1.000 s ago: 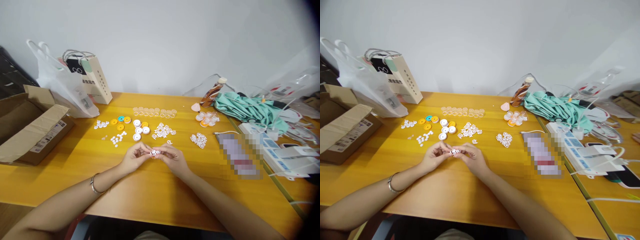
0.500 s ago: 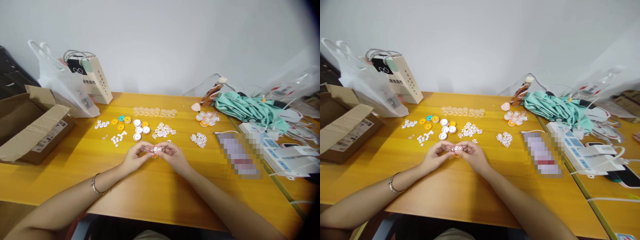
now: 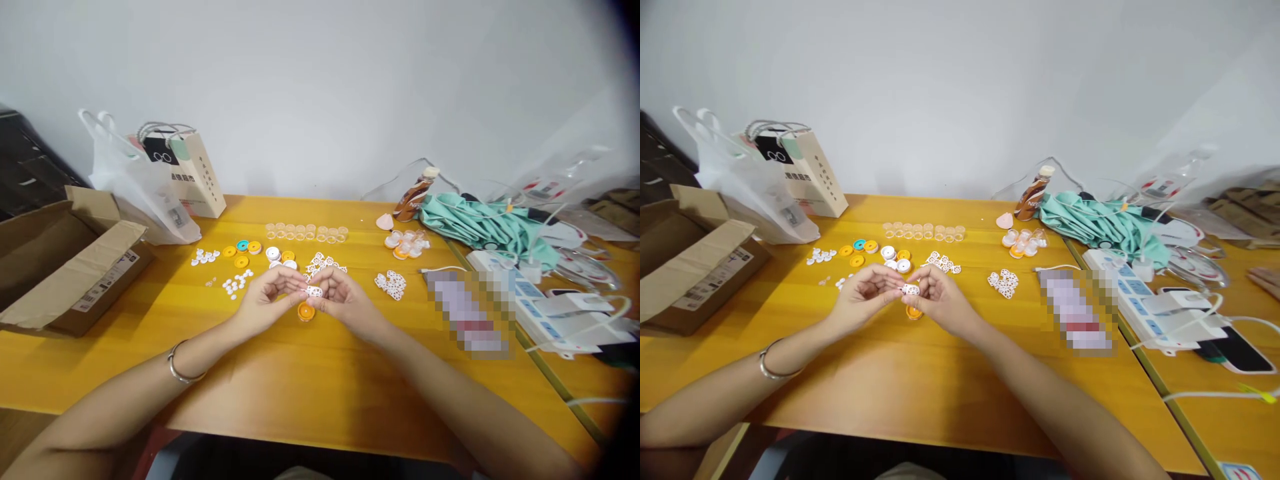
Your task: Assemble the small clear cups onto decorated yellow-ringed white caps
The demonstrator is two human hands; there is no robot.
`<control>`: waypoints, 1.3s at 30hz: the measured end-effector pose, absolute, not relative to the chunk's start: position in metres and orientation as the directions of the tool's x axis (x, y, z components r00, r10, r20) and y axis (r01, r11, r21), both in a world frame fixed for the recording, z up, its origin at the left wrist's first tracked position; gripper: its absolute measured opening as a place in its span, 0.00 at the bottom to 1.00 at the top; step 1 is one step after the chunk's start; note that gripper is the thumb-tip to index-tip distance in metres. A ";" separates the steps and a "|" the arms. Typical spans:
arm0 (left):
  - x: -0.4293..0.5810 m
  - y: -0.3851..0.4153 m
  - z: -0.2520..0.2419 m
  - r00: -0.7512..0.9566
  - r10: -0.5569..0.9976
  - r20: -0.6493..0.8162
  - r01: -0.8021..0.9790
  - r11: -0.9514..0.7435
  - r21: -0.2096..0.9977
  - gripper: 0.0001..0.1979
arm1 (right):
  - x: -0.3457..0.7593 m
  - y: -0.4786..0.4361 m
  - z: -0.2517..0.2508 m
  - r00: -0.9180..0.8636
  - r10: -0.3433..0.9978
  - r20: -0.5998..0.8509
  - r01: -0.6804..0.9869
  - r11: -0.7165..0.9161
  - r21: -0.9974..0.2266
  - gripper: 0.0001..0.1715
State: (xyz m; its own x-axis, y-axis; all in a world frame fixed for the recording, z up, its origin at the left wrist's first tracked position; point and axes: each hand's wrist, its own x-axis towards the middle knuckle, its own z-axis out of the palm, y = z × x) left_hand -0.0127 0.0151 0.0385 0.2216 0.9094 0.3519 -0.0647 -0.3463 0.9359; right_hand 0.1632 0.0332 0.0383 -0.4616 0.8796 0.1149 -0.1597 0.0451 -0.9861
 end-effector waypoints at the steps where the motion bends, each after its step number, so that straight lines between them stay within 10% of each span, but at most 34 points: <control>1: -0.013 0.016 0.038 0.222 0.907 0.357 -0.057 -0.353 0.934 0.09 | 0.164 0.035 0.040 -0.474 0.877 0.085 -0.155 0.012 -0.988 0.14; 21: -0.017 0.025 -0.001 0.229 0.935 0.272 -0.004 -0.279 0.960 0.06 | 0.161 0.040 0.009 -0.494 0.855 -0.155 -0.196 -0.283 -0.939 0.20; 39: -0.025 0.007 0.011 0.429 0.779 0.456 0.322 -0.604 0.729 0.10 | 0.169 0.021 0.003 -0.537 0.832 -0.136 -0.153 -0.254 -0.955 0.14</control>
